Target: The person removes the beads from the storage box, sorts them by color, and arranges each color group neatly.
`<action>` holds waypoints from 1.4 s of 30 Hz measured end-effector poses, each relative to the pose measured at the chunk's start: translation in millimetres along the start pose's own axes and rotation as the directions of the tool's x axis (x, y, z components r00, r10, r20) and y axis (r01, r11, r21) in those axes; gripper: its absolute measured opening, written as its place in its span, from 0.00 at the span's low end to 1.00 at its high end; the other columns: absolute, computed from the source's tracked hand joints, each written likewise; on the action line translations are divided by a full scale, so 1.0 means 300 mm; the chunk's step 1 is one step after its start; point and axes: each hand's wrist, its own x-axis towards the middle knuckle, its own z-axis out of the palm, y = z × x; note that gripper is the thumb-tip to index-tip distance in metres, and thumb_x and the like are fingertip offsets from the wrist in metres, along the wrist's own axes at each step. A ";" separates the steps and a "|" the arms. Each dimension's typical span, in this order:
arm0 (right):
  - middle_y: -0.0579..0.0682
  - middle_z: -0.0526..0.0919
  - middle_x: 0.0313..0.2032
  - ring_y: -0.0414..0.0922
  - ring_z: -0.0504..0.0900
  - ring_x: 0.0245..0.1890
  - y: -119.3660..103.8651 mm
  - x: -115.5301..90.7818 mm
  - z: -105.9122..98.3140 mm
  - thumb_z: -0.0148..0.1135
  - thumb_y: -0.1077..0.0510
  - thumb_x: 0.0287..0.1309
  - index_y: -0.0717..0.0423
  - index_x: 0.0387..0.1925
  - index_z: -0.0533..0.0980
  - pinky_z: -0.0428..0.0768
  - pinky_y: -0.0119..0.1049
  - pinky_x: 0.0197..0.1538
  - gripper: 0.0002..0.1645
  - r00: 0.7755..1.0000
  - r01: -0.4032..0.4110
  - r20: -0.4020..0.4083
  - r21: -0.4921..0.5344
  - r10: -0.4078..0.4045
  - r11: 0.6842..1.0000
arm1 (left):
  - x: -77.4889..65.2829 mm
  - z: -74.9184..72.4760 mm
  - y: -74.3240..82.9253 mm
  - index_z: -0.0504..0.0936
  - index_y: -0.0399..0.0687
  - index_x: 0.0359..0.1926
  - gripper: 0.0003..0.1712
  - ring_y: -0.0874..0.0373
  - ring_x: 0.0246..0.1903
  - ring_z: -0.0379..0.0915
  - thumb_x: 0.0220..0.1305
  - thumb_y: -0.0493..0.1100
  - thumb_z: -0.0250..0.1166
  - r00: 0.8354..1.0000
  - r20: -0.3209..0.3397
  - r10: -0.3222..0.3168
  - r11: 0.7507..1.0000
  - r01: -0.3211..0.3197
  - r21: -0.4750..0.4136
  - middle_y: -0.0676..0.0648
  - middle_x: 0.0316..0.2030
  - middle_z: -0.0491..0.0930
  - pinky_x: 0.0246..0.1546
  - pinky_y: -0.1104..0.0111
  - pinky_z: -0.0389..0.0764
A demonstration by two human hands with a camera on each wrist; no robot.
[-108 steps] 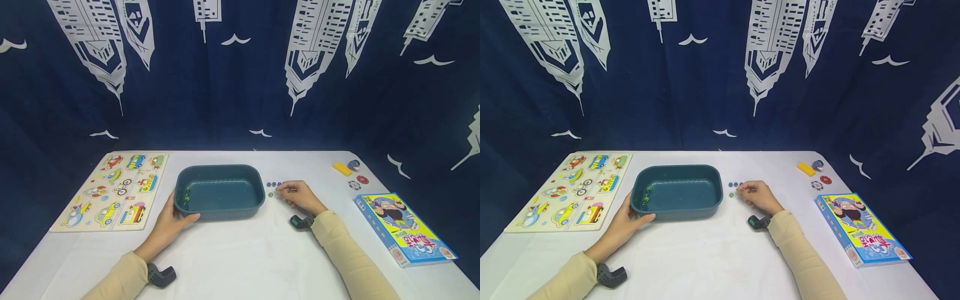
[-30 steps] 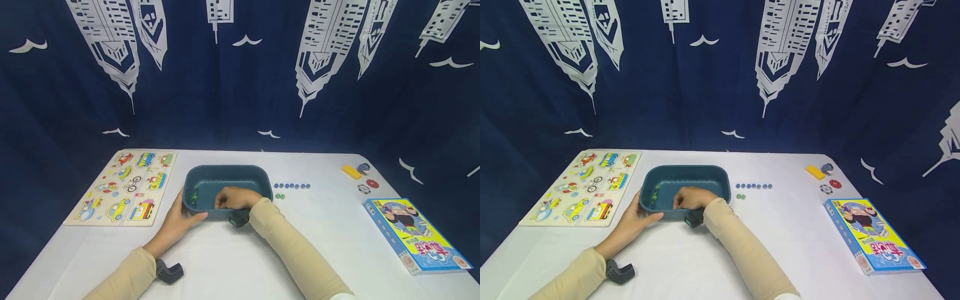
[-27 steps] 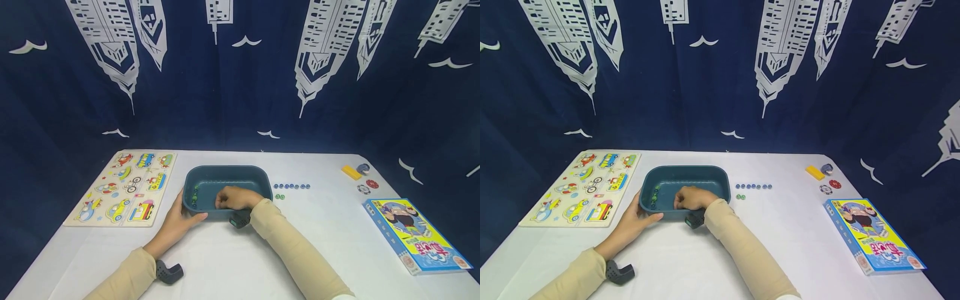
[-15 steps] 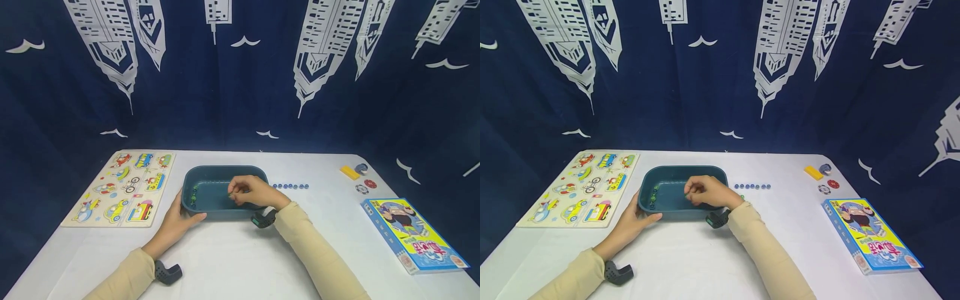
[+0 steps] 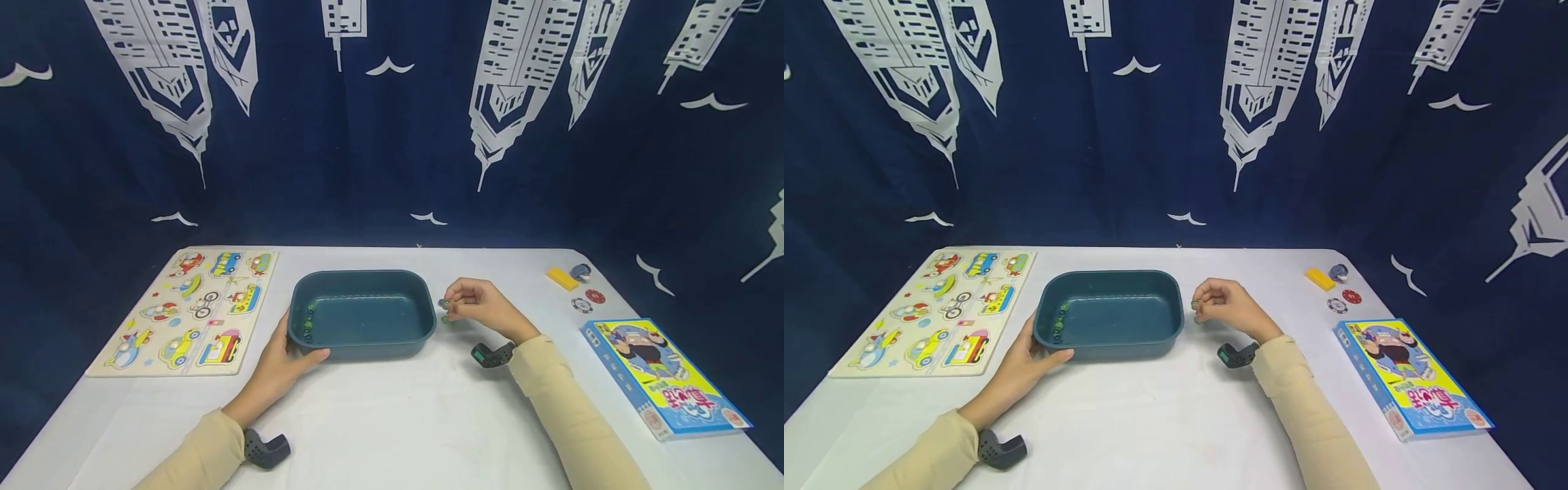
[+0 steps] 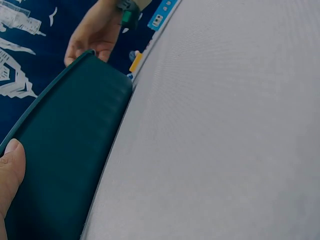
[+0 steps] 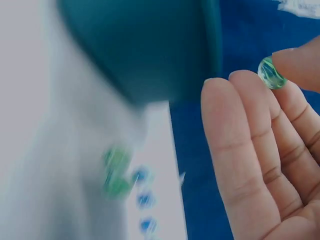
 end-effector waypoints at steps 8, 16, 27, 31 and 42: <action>0.63 0.81 0.34 0.43 0.82 0.26 0.111 -0.036 -0.062 0.59 0.69 0.60 0.73 0.47 0.74 0.87 0.37 0.32 0.14 0.980 -0.155 -0.140 -0.094 0.141 0.984 | -0.002 -0.004 -0.001 0.39 0.45 0.79 0.64 0.41 0.77 0.35 0.58 0.50 0.75 1.000 0.000 -0.015 1.000 0.015 0.003 0.40 0.78 0.40 0.75 0.48 0.46; 0.53 0.80 0.28 0.41 0.75 0.22 0.168 -0.045 -0.069 0.63 0.65 0.62 0.68 0.44 0.78 0.81 0.31 0.24 0.11 0.969 -0.230 -0.138 -0.182 0.206 0.956 | -0.004 -0.007 0.001 0.40 0.45 0.79 0.63 0.41 0.77 0.35 0.58 0.50 0.75 1.000 -0.002 0.004 1.000 -0.004 0.003 0.39 0.78 0.41 0.75 0.47 0.47; 0.50 0.79 0.27 0.42 0.74 0.23 0.172 -0.058 -0.060 0.67 0.62 0.59 0.64 0.42 0.81 0.79 0.29 0.25 0.11 0.958 -0.277 -0.145 -0.249 0.247 0.928 | 0.000 -0.001 -0.001 0.40 0.45 0.79 0.63 0.40 0.77 0.36 0.58 0.50 0.75 1.000 0.002 0.005 1.000 -0.005 0.001 0.39 0.78 0.42 0.75 0.46 0.47; 0.51 0.79 0.28 0.41 0.74 0.23 0.169 -0.060 -0.057 0.66 0.62 0.60 0.66 0.43 0.80 0.80 0.29 0.25 0.12 0.959 -0.273 -0.147 -0.245 0.243 0.930 | -0.001 0.001 -0.002 0.40 0.45 0.79 0.63 0.40 0.77 0.37 0.58 0.50 0.75 1.000 0.000 -0.005 1.000 0.005 0.004 0.38 0.78 0.42 0.75 0.47 0.48; 0.51 0.80 0.28 0.42 0.75 0.24 0.160 -0.058 -0.055 0.64 0.61 0.63 0.67 0.46 0.80 0.80 0.30 0.25 0.14 0.956 -0.281 -0.157 -0.242 0.249 0.929 | -0.003 0.000 0.001 0.40 0.46 0.80 0.63 0.41 0.77 0.36 0.58 0.49 0.75 1.000 0.005 0.012 1.000 -0.012 -0.009 0.39 0.78 0.42 0.75 0.46 0.47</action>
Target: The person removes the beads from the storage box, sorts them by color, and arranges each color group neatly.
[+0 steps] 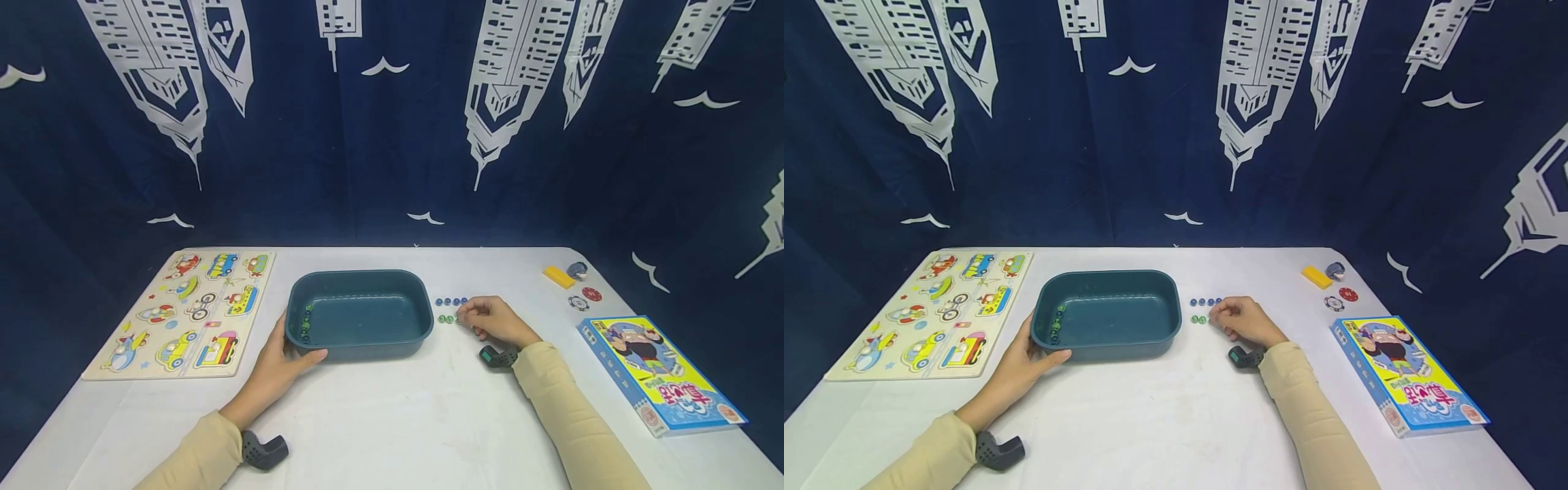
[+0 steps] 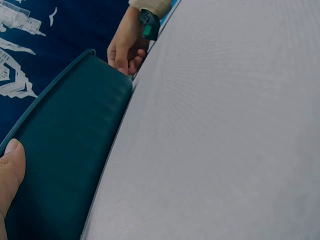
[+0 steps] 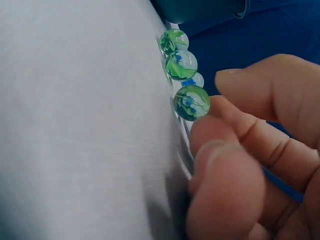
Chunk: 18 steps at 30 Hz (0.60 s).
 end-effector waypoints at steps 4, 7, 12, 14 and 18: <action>0.53 0.79 0.25 0.41 0.74 0.21 -0.013 0.000 -0.004 0.61 0.62 0.65 0.68 0.48 0.79 0.79 0.30 0.23 0.14 1.000 0.026 -0.004 0.042 -0.026 0.999 | 0.002 0.000 -0.001 0.40 0.46 0.80 0.63 0.41 0.77 0.36 0.58 0.49 0.75 1.000 -0.001 -0.008 1.000 0.008 0.000 0.39 0.78 0.42 0.75 0.47 0.46; 0.53 0.77 0.23 0.41 0.72 0.18 -0.034 0.005 -0.002 0.59 0.62 0.65 0.67 0.49 0.79 0.76 0.29 0.20 0.15 0.999 0.046 -0.018 0.082 -0.045 0.996 | 0.001 0.000 -0.002 0.40 0.45 0.79 0.63 0.41 0.77 0.36 0.57 0.49 0.75 1.000 -0.003 -0.014 1.000 0.014 0.001 0.39 0.78 0.42 0.75 0.47 0.46; 0.51 0.75 0.23 0.39 0.70 0.18 -0.114 0.012 0.014 0.58 0.61 0.66 0.67 0.50 0.79 0.74 0.30 0.21 0.15 0.992 0.118 -0.060 0.155 -0.110 0.981 | 0.001 0.000 -0.003 0.40 0.45 0.79 0.63 0.41 0.77 0.36 0.57 0.49 0.75 1.000 -0.005 -0.017 1.000 0.017 0.005 0.40 0.78 0.42 0.75 0.47 0.47; 0.51 0.74 0.23 0.39 0.70 0.18 -0.154 0.015 0.026 0.59 0.60 0.67 0.66 0.49 0.79 0.74 0.30 0.22 0.14 0.988 0.152 -0.069 0.191 -0.141 0.970 | 0.002 0.000 -0.003 0.40 0.46 0.80 0.63 0.42 0.77 0.36 0.57 0.50 0.75 1.000 -0.004 -0.022 1.000 0.022 0.004 0.40 0.78 0.42 0.75 0.48 0.46; 0.62 0.76 0.27 0.40 0.71 0.19 -0.241 0.020 0.067 0.60 0.59 0.67 0.67 0.48 0.79 0.75 0.31 0.23 0.15 0.979 0.205 -0.034 0.254 -0.203 0.945 | 0.004 0.000 -0.003 0.40 0.47 0.80 0.63 0.43 0.77 0.35 0.57 0.51 0.75 0.999 -0.004 -0.036 0.999 0.036 0.005 0.41 0.79 0.41 0.76 0.48 0.46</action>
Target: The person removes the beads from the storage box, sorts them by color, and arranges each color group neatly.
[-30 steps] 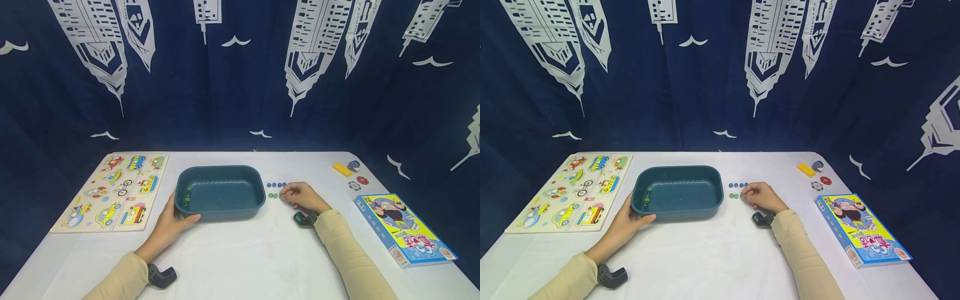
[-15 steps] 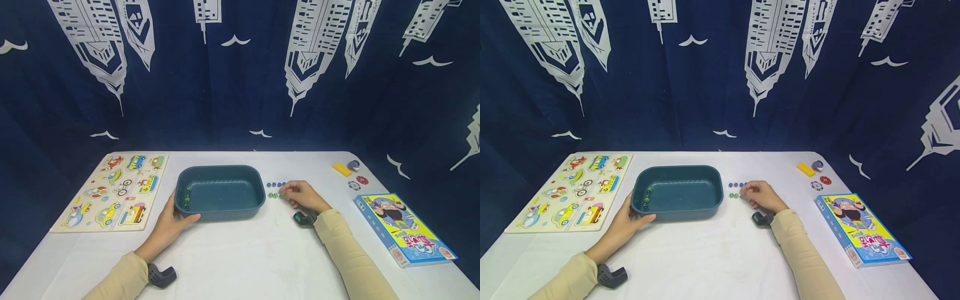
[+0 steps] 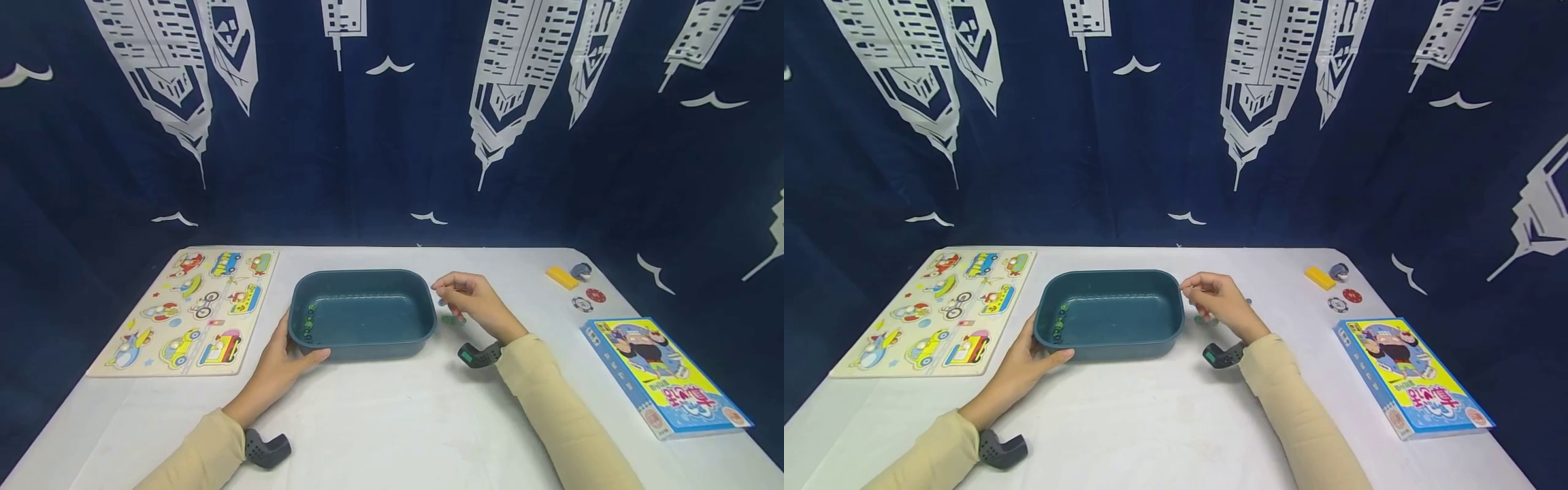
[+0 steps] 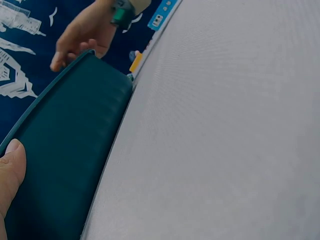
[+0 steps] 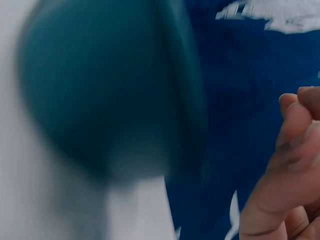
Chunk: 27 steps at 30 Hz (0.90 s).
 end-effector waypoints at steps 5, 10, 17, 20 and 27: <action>0.65 0.79 0.35 0.42 0.73 0.22 -0.076 0.036 0.107 0.59 0.59 0.69 0.66 0.49 0.79 0.78 0.32 0.25 0.15 0.993 0.029 0.117 0.028 -0.032 0.999 | 0.001 0.000 0.001 0.40 0.48 0.80 0.64 0.44 0.77 0.34 0.57 0.51 0.75 1.000 0.002 -0.014 1.000 0.014 0.002 0.42 0.79 0.40 0.76 0.49 0.45; 0.64 0.82 0.38 0.45 0.77 0.27 -0.109 0.087 0.227 0.58 0.61 0.69 0.64 0.48 0.80 0.82 0.37 0.29 0.12 0.966 0.078 0.248 -0.019 -0.071 0.997 | 0.002 0.000 0.000 0.40 0.48 0.80 0.64 0.44 0.77 0.34 0.57 0.50 0.75 1.000 0.003 -0.015 1.000 0.015 0.001 0.42 0.79 0.41 0.76 0.49 0.45; 0.65 0.84 0.42 0.44 0.78 0.31 -0.109 0.147 0.371 0.58 0.64 0.68 0.68 0.49 0.81 0.83 0.34 0.33 0.13 0.905 0.127 0.418 -0.096 -0.076 0.987 | 0.002 0.002 0.002 0.41 0.48 0.80 0.63 0.45 0.77 0.34 0.58 0.50 0.75 1.000 0.002 0.005 1.000 -0.005 -0.005 0.43 0.79 0.42 0.76 0.49 0.44; 0.58 0.86 0.40 0.40 0.80 0.33 -0.106 0.170 0.417 0.60 0.66 0.66 0.65 0.47 0.83 0.81 0.30 0.37 0.11 0.890 0.126 0.455 -0.153 -0.044 0.980 | 0.001 0.002 0.003 0.41 0.49 0.80 0.62 0.45 0.77 0.34 0.58 0.49 0.75 1.000 0.006 0.015 1.000 -0.015 -0.020 0.43 0.79 0.42 0.76 0.49 0.44; 0.45 0.87 0.34 0.37 0.79 0.34 -0.121 0.202 0.500 0.64 0.70 0.58 0.58 0.42 0.86 0.79 0.28 0.40 0.12 0.889 0.052 0.441 -0.365 0.123 0.929 | 0.000 -0.003 0.000 0.41 0.48 0.80 0.62 0.45 0.77 0.35 0.58 0.50 0.75 0.999 0.003 0.035 0.999 -0.035 -0.024 0.42 0.78 0.43 0.76 0.49 0.45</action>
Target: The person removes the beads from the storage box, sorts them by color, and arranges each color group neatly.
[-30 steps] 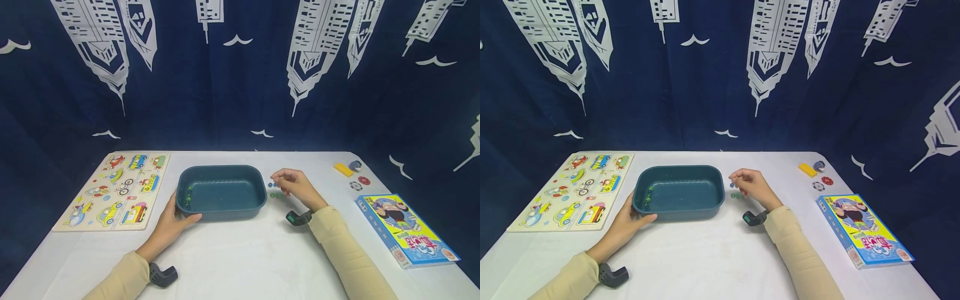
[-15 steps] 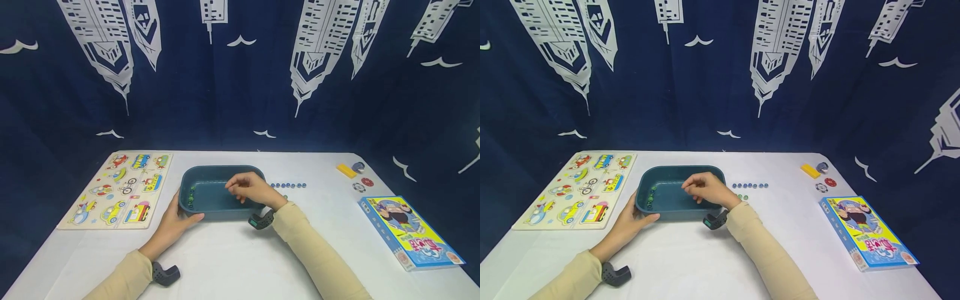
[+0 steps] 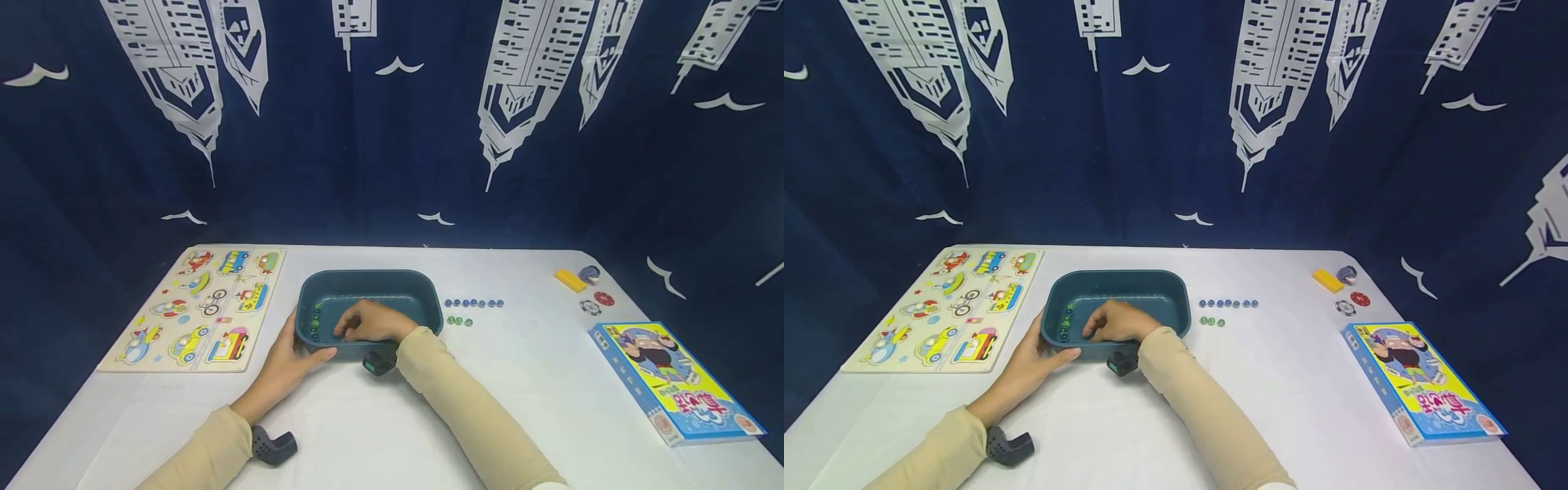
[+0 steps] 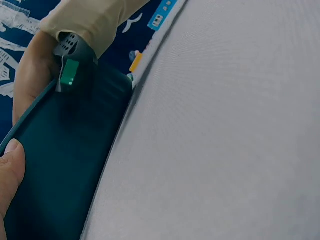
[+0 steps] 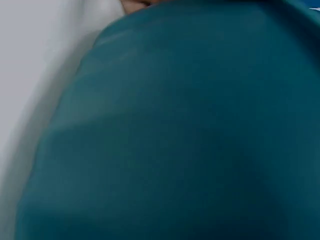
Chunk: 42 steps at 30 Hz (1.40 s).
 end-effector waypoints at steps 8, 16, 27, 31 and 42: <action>0.46 0.88 0.31 0.39 0.81 0.33 -0.022 0.027 0.025 0.66 0.71 0.54 0.55 0.31 0.88 0.81 0.31 0.37 0.10 0.997 -0.075 0.008 -0.059 0.075 0.995 | 0.001 0.004 -0.002 0.41 0.47 0.80 0.61 0.45 0.77 0.34 0.58 0.49 0.75 1.000 -0.002 0.009 1.000 -0.009 0.001 0.42 0.79 0.42 0.76 0.48 0.44; 0.45 0.87 0.29 0.37 0.79 0.31 -0.024 0.012 0.014 0.67 0.69 0.56 0.56 0.30 0.87 0.78 0.28 0.36 0.07 1.000 -0.024 -0.010 -0.082 0.023 0.996 | 0.004 0.010 -0.001 0.41 0.48 0.80 0.61 0.46 0.77 0.34 0.58 0.49 0.75 1.000 0.002 0.015 1.000 -0.015 0.001 0.43 0.79 0.42 0.76 0.48 0.43; 0.43 0.85 0.28 0.35 0.81 0.25 0.033 -0.101 -0.072 0.66 0.67 0.57 0.59 0.35 0.85 0.82 0.30 0.32 0.05 0.952 0.267 -0.148 -0.028 -0.268 0.963 | 0.009 0.015 0.014 0.41 0.49 0.80 0.63 0.45 0.77 0.34 0.57 0.49 0.76 1.000 0.010 0.010 1.000 -0.010 -0.005 0.43 0.79 0.42 0.76 0.49 0.44; 0.44 0.83 0.28 0.40 0.79 0.24 0.056 -0.169 -0.120 0.68 0.63 0.59 0.60 0.40 0.84 0.84 0.39 0.30 0.07 0.954 0.256 -0.171 0.049 -0.245 0.965 | 0.007 0.015 0.013 0.41 0.48 0.80 0.63 0.45 0.77 0.34 0.57 0.48 0.76 1.000 0.005 0.002 1.000 -0.002 0.005 0.43 0.79 0.42 0.76 0.49 0.45; 0.60 0.81 0.32 0.45 0.77 0.24 0.185 -0.350 -0.291 0.67 0.62 0.62 0.63 0.45 0.82 0.82 0.38 0.29 0.11 0.930 0.219 -0.348 0.261 -0.120 0.940 | -0.001 0.002 0.004 0.41 0.49 0.80 0.63 0.44 0.77 0.36 0.57 0.50 0.76 1.000 -0.013 -0.014 1.000 0.014 0.018 0.42 0.79 0.42 0.76 0.49 0.47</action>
